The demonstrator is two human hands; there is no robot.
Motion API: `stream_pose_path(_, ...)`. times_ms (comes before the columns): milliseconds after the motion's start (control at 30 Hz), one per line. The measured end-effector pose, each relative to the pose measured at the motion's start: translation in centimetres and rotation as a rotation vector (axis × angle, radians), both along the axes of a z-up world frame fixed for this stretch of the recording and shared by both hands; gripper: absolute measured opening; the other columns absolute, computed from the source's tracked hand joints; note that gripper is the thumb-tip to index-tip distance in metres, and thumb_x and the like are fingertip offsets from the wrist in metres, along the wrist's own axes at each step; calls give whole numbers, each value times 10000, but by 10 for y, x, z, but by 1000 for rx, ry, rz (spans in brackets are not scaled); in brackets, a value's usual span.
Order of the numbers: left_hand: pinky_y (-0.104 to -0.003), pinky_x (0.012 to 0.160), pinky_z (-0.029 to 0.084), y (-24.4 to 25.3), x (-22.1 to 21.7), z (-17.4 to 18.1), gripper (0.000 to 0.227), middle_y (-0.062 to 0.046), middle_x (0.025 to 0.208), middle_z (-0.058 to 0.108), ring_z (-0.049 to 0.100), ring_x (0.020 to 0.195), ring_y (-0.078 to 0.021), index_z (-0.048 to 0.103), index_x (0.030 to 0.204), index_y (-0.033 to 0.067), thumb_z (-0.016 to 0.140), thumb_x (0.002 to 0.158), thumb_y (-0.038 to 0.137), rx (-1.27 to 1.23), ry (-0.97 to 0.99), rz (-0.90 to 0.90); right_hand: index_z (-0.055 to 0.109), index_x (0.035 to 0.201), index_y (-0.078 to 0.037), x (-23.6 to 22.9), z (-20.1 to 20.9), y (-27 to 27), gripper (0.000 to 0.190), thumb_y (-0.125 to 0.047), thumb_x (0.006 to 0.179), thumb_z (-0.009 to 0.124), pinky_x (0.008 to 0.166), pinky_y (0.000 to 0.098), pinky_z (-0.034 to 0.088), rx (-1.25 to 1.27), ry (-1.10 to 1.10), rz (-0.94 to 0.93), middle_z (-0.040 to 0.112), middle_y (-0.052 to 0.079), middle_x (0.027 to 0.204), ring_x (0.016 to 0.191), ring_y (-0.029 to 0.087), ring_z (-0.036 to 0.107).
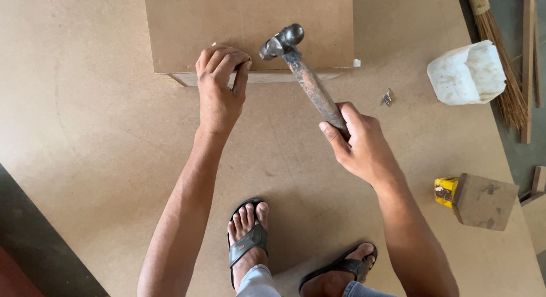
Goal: The person hammers nails into the corners of a wooden box to secure its structure. They repeatedly pick up nails, position them, and strike them with a hammer while occasionally repositioning the box.
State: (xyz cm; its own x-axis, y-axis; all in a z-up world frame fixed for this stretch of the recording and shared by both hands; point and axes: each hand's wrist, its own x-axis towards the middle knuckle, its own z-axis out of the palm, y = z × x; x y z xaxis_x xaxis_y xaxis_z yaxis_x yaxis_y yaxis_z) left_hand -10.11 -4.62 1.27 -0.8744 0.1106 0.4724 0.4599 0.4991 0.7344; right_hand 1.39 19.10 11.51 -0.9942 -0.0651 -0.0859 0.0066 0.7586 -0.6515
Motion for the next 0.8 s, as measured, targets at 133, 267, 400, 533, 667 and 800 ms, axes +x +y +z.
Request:
stream_pose_path(133, -433, 1097, 439, 0, -1, -1, 68, -47, 1089, 726, 616, 1171, -257, 722, 1027, 50, 766, 979, 29, 19, -1, 1, 570, 1055, -6, 0, -2, 0, 213, -159, 985, 700, 496, 378, 417, 4, -7, 11, 566, 109, 608, 488, 221, 558)
stream_pose_path(267, -439, 1089, 440, 1, -1, -2, 73, -48, 1093, 729, 618, 1172, -260, 726, 1030, 54, 771, 978, 31, -6, 11, 3, 565, 1051, -7, 0, 2, 0, 207, -158, 993, 695, 494, 379, 421, -4, -18, 22, 577, 104, 621, 497, 220, 568)
stream_pose_path(400, -435, 1087, 445, 0, -1, -3, 78, -52, 1097, 728, 618, 1175, -262, 726, 1033, 53, 773, 978, 26, -1, 12, 0, 569, 1064, -4, -3, 8, 0, 213, -161, 992, 694, 499, 380, 422, 8, -20, 27, 577, 108, 617, 499, 221, 570)
stream_pose_path(533, -438, 1092, 443, -1, -1, -4, 82, -50, 1098, 730, 618, 1175, -262, 725, 1033, 53, 770, 974, 17, -8, 6, -4, 571, 1084, 1, -3, 12, 4, 221, -163, 996, 692, 499, 376, 424, 11, 4, 30, 580, 111, 632, 503, 220, 569)
stream_pose_path(667, -436, 1081, 450, 0, -2, -5, 78, -53, 1098, 728, 621, 1168, -263, 724, 1030, 52, 766, 976, 15, -16, 6, -3, 569, 1068, -4, -3, 7, 7, 210, -166, 1005, 688, 498, 362, 428, -4, 7, 19, 578, 92, 633, 504, 196, 567)
stream_pose_path(800, -372, 981, 570, -8, 1, -9, 60, -84, 1168, 710, 658, 1139, -239, 715, 1066, 45, 732, 1016, 17, 122, -6, 35, 561, 1017, -14, 1, -10, 2, 187, -164, 1031, 672, 484, 307, 457, -134, 5, -53, 594, 34, 653, 527, 126, 576)
